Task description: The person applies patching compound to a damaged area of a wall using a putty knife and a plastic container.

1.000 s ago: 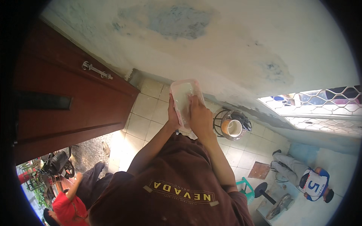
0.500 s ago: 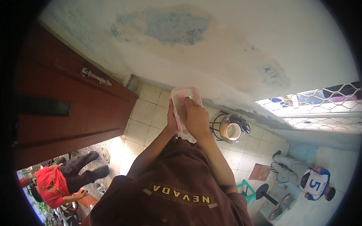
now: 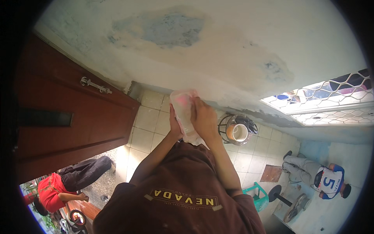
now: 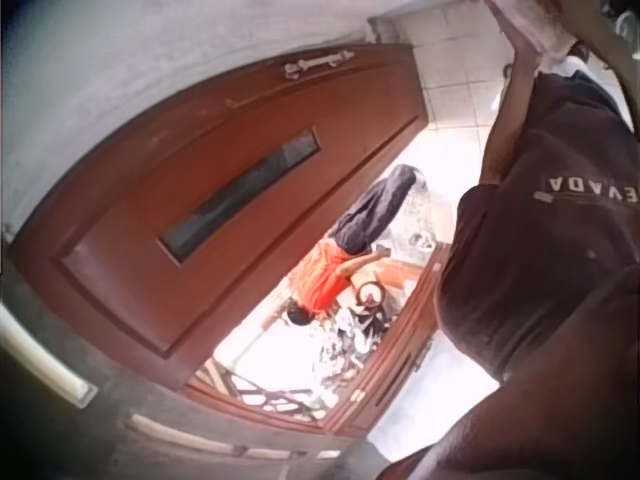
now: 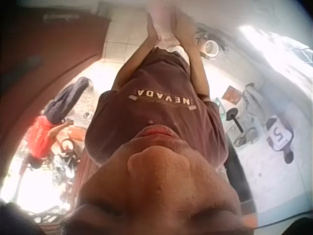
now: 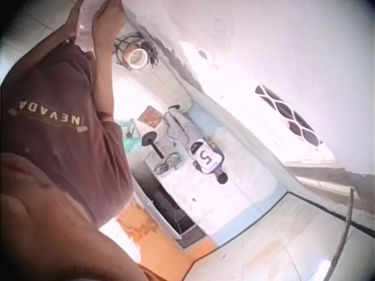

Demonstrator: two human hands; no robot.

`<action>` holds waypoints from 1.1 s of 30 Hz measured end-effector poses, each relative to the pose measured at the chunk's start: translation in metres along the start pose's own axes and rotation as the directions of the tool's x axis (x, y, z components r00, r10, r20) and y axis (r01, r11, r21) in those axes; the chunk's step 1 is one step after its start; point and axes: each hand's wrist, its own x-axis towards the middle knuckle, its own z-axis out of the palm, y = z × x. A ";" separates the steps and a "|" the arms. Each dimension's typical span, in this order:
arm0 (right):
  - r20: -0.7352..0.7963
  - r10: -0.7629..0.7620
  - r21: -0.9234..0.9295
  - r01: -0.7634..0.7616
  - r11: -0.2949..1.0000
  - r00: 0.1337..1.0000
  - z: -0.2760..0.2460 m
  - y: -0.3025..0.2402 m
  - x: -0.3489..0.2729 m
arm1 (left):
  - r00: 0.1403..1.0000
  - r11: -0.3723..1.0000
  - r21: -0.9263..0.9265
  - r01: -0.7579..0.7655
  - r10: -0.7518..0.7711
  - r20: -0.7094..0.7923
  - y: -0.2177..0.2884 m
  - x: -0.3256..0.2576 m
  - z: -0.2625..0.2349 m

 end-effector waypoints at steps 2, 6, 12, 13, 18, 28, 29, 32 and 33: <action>-0.019 0.043 -0.038 -0.044 0.998 0.999 -0.001 0.006 -0.006 | 1.000 1.000 -0.030 0.001 -0.001 0.013 0.002 -0.003 0.002; 0.025 0.031 -0.085 -0.029 0.996 0.999 0.037 0.021 -0.023 | 0.989 0.993 0.099 -0.058 0.071 -0.133 -0.011 -0.007 0.005; -0.013 0.044 0.054 -0.043 0.998 0.999 0.016 -0.007 -0.001 | 0.999 0.997 0.065 -0.033 0.034 -0.022 0.001 -0.006 0.006; -0.021 0.074 0.051 -0.073 0.996 0.997 0.010 -0.009 0.002 | 1.000 0.997 0.070 -0.009 0.010 -0.012 0.002 -0.007 0.005; -0.062 -0.006 -0.110 -0.001 0.994 0.998 0.034 0.007 0.003 | 0.991 0.998 0.026 0.049 -0.046 -0.123 -0.003 -0.009 -0.001; 0.036 -0.026 0.104 0.022 0.994 0.999 0.003 -0.004 -0.001 | 0.995 0.992 0.128 -0.021 0.033 -0.096 0.012 -0.013 -0.006; 0.010 -0.001 0.024 0.000 1.000 1.000 -0.005 -0.006 -0.003 | 0.997 0.997 0.071 -0.029 0.033 -0.067 0.018 -0.012 -0.004; -0.003 0.004 -0.097 -0.004 0.995 1.000 0.005 0.003 -0.013 | 0.997 0.999 0.024 -0.048 0.050 -0.056 0.017 -0.010 -0.006; -0.003 -0.004 -0.116 0.004 0.993 1.000 0.014 0.004 -0.016 | 0.996 0.998 0.025 -0.062 0.064 -0.062 0.013 -0.009 -0.010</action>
